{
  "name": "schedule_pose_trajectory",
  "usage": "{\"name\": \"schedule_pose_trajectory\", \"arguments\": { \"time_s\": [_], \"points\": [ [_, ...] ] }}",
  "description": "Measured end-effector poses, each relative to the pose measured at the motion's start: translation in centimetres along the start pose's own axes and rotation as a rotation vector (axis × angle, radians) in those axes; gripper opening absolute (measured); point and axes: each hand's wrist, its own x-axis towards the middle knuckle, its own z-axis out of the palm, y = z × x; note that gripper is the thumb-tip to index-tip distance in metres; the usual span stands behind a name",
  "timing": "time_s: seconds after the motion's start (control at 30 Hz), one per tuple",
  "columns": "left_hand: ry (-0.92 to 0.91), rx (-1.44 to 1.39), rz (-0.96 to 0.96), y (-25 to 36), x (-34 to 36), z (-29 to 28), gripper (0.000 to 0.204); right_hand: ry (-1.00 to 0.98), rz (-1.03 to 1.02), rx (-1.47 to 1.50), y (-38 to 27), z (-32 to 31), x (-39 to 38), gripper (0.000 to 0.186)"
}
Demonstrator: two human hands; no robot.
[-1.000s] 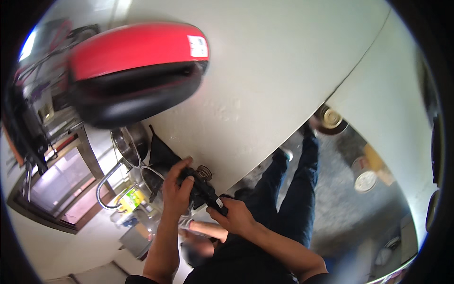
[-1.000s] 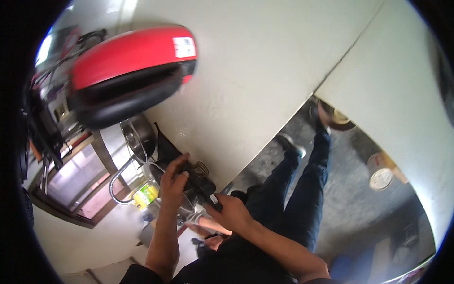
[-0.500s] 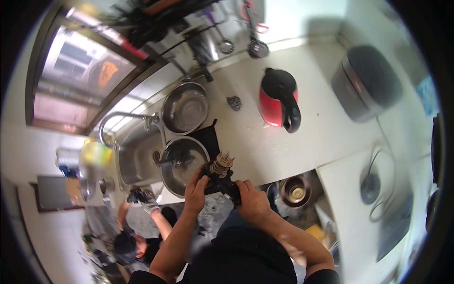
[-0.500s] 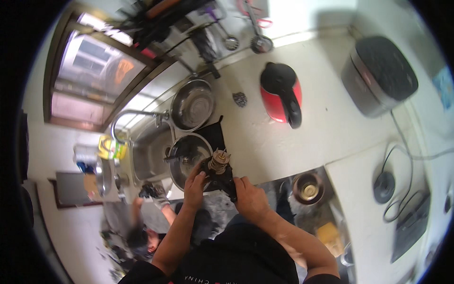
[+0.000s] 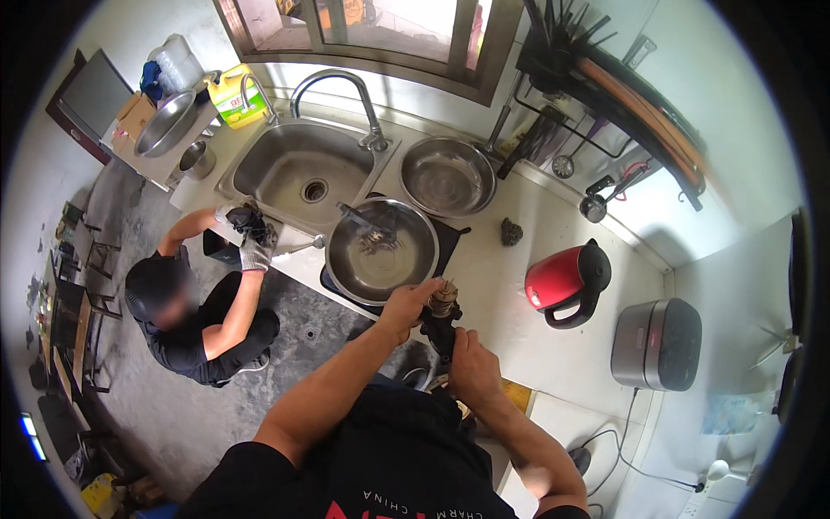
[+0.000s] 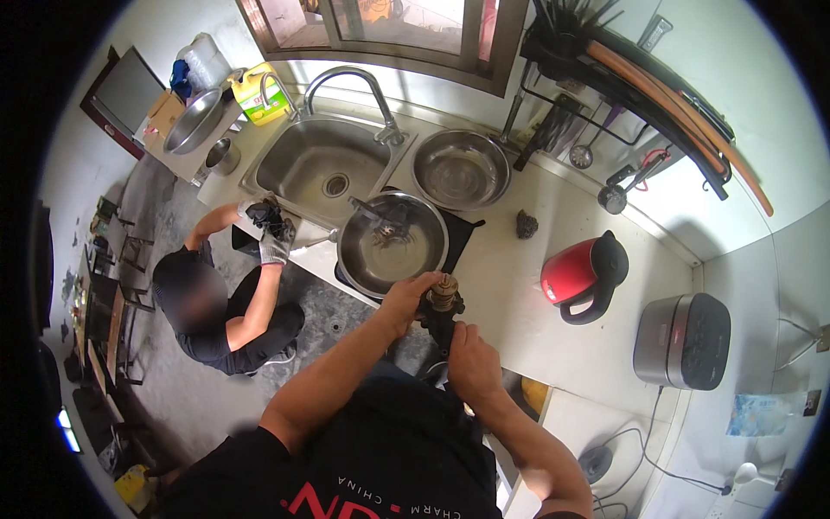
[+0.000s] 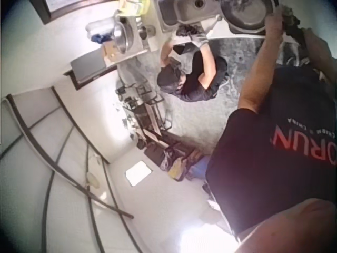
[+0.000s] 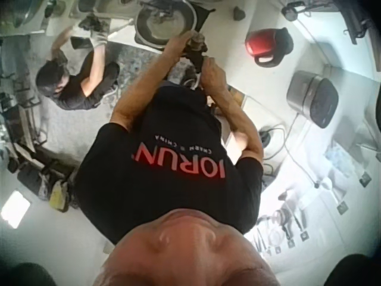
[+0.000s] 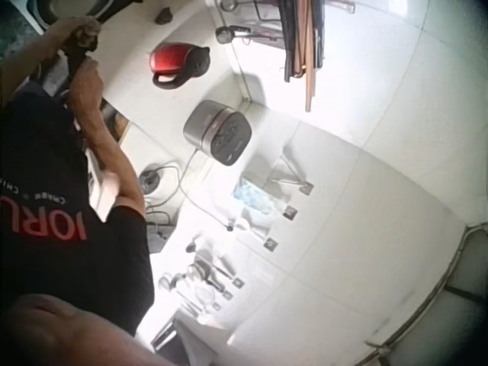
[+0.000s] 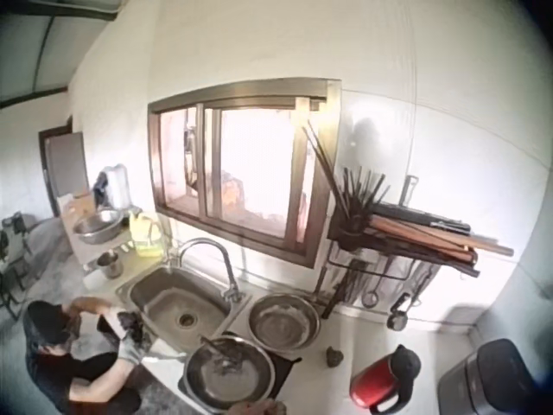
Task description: The person cleans a small mechanical component by hand under running water in a kitchen sink, repeatedly scrubbing and rinsing it. The person also handles a metal bowl and places the cleaned part into it.
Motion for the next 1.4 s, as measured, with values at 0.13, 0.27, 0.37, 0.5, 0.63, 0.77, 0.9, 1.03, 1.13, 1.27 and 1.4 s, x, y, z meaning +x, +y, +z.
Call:
{"name": "schedule_pose_trajectory", "arguments": {
  "time_s": [0.13, 0.27, 0.37, 0.5, 0.63, 0.77, 0.9, 1.03, 1.13, 1.27, 1.4],
  "points": [
    [-0.083, -0.107, 0.022, -0.1, 0.7, -1.5, 0.041, -0.041, 0.027, 0.053, -1.7, -1.1, 0.9, 0.058],
    [-0.152, -0.257, -0.025, 1.3, 0.1, -2.2, 0.04, 0.071, 0.063, 0.122, -4.1, -1.9, 1.3, 0.068],
    [-0.184, -0.39, -0.032, 2.1, -0.4, -2.9, 0.038, -0.053, 0.555, 0.988, -4.0, -1.3, 2.2, 0.07],
    [-0.115, -0.442, 0.024, 2.9, -0.5, -4.4, 0.04, -0.175, 0.649, 1.331, -4.1, -1.7, 1.6, 0.039],
    [-0.229, -0.51, 0.054, 2.8, 0.7, -6.5, 0.04, -0.09, 0.621, 1.297, -5.9, -1.9, 2.2, 0.032],
    [-0.259, -0.38, 0.068, 4.4, 0.6, -6.9, 0.046, -0.059, 0.587, 1.22, -6.9, -1.8, 2.7, 0.033],
    [-0.259, -0.291, -0.017, 6.2, -0.1, -8.0, 0.045, -0.038, 0.578, 1.143, -7.3, -1.6, 3.2, 0.035],
    [-0.264, -0.324, -0.041, 6.3, 0.8, -9.3, 0.042, -0.033, 0.554, 1.144, -8.1, -2.0, 3.4, 0.036],
    [-0.241, -0.305, -0.016, 6.0, 1.6, -10.0, 0.043, -0.021, 0.536, 1.161, -8.4, -1.7, 3.5, 0.034],
    [-0.252, -0.287, 0.004, 6.6, 0.8, -9.3, 0.046, -0.022, 0.53, 1.19, -8.3, -1.4, 3.5, 0.036],
    [-0.248, -0.203, 0.004, 6.3, 1.0, -9.6, 0.055, -0.08, 0.595, 1.304, -8.0, -0.9, 3.5, 0.034]
  ]
}}
